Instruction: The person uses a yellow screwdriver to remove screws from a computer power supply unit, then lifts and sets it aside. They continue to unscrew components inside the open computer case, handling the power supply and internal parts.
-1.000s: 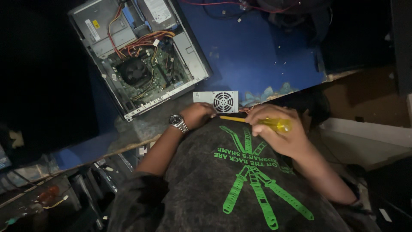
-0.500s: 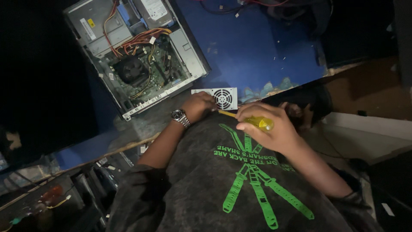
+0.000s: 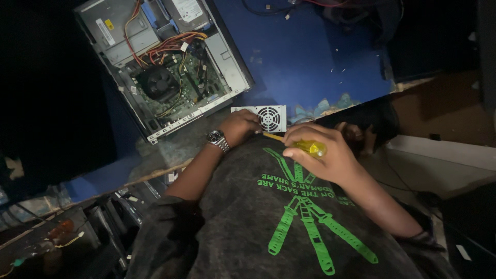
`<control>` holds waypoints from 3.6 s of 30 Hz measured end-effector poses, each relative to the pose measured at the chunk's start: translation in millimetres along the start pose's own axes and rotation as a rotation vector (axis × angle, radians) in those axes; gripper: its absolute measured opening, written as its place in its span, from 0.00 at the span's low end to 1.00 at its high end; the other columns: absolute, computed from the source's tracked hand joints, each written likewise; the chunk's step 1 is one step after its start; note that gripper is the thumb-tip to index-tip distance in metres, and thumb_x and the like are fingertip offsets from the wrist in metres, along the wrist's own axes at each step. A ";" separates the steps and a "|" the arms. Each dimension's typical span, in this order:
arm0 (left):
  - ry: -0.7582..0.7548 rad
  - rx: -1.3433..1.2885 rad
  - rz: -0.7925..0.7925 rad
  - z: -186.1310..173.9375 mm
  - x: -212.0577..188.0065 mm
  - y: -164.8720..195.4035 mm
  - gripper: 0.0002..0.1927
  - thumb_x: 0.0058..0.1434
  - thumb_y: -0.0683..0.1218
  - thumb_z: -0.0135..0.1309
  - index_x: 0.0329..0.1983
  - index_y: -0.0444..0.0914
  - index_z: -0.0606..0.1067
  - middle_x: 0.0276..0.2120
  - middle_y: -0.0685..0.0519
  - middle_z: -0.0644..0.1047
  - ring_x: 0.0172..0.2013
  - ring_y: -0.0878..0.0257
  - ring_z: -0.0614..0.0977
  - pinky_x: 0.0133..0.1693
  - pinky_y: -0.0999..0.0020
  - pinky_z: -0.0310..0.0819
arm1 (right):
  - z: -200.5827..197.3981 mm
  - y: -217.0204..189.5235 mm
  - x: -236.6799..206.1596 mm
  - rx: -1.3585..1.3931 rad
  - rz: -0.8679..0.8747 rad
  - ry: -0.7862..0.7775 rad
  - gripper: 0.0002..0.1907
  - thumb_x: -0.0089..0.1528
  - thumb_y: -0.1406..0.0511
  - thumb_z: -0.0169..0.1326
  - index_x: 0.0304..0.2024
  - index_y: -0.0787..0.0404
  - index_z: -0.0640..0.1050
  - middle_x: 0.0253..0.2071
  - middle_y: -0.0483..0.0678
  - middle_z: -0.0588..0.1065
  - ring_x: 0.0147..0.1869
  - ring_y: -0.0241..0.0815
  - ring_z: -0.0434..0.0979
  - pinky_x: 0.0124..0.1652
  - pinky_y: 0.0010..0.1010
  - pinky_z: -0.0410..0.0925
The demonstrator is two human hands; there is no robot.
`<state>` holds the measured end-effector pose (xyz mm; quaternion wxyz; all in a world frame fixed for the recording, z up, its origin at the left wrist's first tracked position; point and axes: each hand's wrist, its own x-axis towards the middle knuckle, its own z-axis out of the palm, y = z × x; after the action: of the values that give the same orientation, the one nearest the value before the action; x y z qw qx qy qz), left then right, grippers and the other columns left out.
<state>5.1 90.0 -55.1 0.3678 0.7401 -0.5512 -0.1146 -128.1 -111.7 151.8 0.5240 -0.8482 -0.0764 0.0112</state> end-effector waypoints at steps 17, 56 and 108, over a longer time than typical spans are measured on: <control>0.075 -0.482 -0.081 -35.5 6.7 53.4 0.13 0.61 0.46 0.61 0.48 0.41 0.82 0.48 0.48 0.82 0.48 0.52 0.85 0.51 0.61 0.79 | 7.9 -20.4 38.3 -0.604 -0.111 0.075 0.22 0.50 0.48 0.72 0.26 0.59 0.83 0.27 0.47 0.80 0.31 0.44 0.82 0.32 0.35 0.73; -0.042 -0.004 -0.202 -28.4 9.3 19.5 0.37 0.43 0.51 0.69 0.60 0.40 0.75 0.60 0.43 0.73 0.58 0.45 0.73 0.54 0.52 0.74 | -16.6 -14.3 22.8 -0.211 -0.353 -0.028 0.16 0.55 0.66 0.70 0.40 0.66 0.79 0.38 0.52 0.81 0.40 0.40 0.84 0.36 0.30 0.73; 0.349 0.537 -0.166 18.5 9.3 8.5 0.26 0.53 0.47 0.61 0.57 0.39 0.76 0.55 0.46 0.76 0.57 0.54 0.76 0.42 0.60 0.76 | -18.7 13.4 63.1 0.749 -0.256 -0.911 0.21 0.67 0.65 0.53 0.18 0.57 0.67 0.16 0.42 0.64 0.19 0.32 0.60 0.23 0.31 0.56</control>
<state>-8.3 72.8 -60.2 0.2378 0.8616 -0.4280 0.1338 -62.3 -125.3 152.1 0.6988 -0.5001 -0.3854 0.3363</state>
